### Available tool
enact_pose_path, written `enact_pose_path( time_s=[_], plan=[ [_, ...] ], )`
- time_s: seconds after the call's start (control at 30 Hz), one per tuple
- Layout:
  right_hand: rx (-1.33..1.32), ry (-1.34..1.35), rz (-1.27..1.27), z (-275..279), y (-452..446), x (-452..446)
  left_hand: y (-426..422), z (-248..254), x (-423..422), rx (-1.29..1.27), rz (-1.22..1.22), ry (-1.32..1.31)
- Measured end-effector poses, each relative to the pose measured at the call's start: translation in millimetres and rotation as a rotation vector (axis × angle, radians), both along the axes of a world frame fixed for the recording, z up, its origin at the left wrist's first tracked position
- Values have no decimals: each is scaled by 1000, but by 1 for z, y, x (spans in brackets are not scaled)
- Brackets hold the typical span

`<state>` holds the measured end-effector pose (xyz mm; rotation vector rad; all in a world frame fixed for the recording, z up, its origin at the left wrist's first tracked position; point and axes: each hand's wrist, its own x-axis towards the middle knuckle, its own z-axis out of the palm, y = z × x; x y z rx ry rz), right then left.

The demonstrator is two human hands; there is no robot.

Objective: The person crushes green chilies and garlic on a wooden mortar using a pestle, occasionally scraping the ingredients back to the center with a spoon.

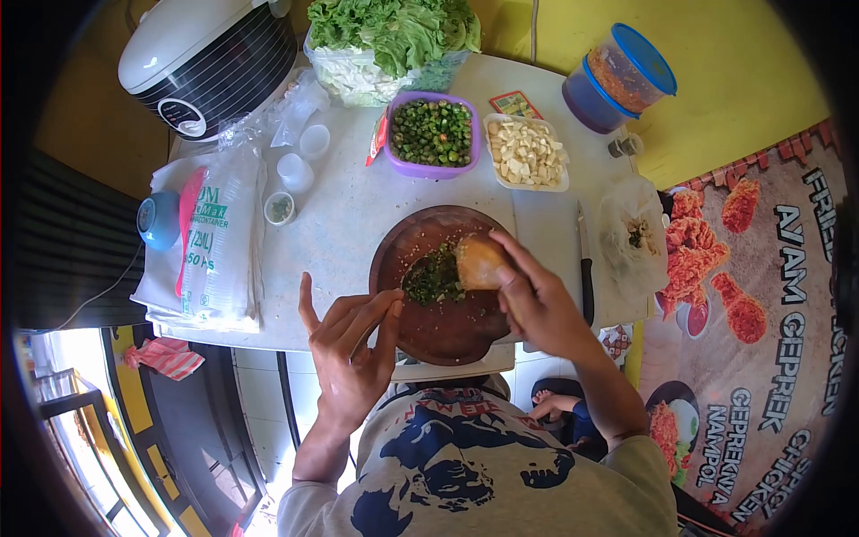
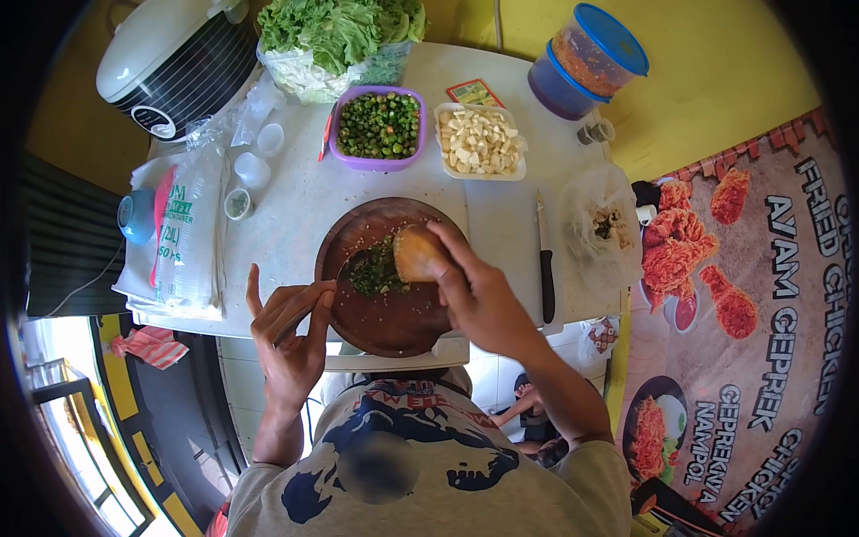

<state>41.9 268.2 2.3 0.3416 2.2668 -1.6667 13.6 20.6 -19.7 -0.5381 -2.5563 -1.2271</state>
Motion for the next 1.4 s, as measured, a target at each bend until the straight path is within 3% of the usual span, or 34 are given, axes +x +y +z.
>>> enact_pose_path(
  time_s=[0.13, 0.27, 0.33, 0.37, 0.47, 0.6, 1.0, 1.07, 1.2, 1.27, 1.4],
  plan=[
    [-139, -249, 8, 22, 25, -23, 0, 1, -1, -6, -13, 8],
    [35, -55, 174, -2, 21, -24, -1, 2, -2, -7, -20, -7],
    [535, 236, 390, 3, 4, -20, -3, 2, -4, -11, -25, -13],
    [534, 236, 387, 7, -3, -17, -3, 2, -5, -11, -31, -15],
    [854, 216, 470, 18, -18, -10, -5, 3, -9, -17, -37, -26],
    [792, 105, 555, 31, -14, -28, -5, 9, -14, -32, -55, -60],
    [826, 212, 541, 23, -6, -24, 4, 13, -17, -57, -89, -42],
    [624, 230, 532, 17, 8, -31, 6, 8, -14, -14, -80, -40],
    [503, 233, 490, 21, 19, -21, -2, 16, 0, 35, 10, 12],
    [346, 238, 346, 12, 19, -6, -8, 16, 8, 36, 77, -3],
    [323, 260, 272, 1, 18, 9, -5, 12, 17, 53, 172, -58]
  ],
)
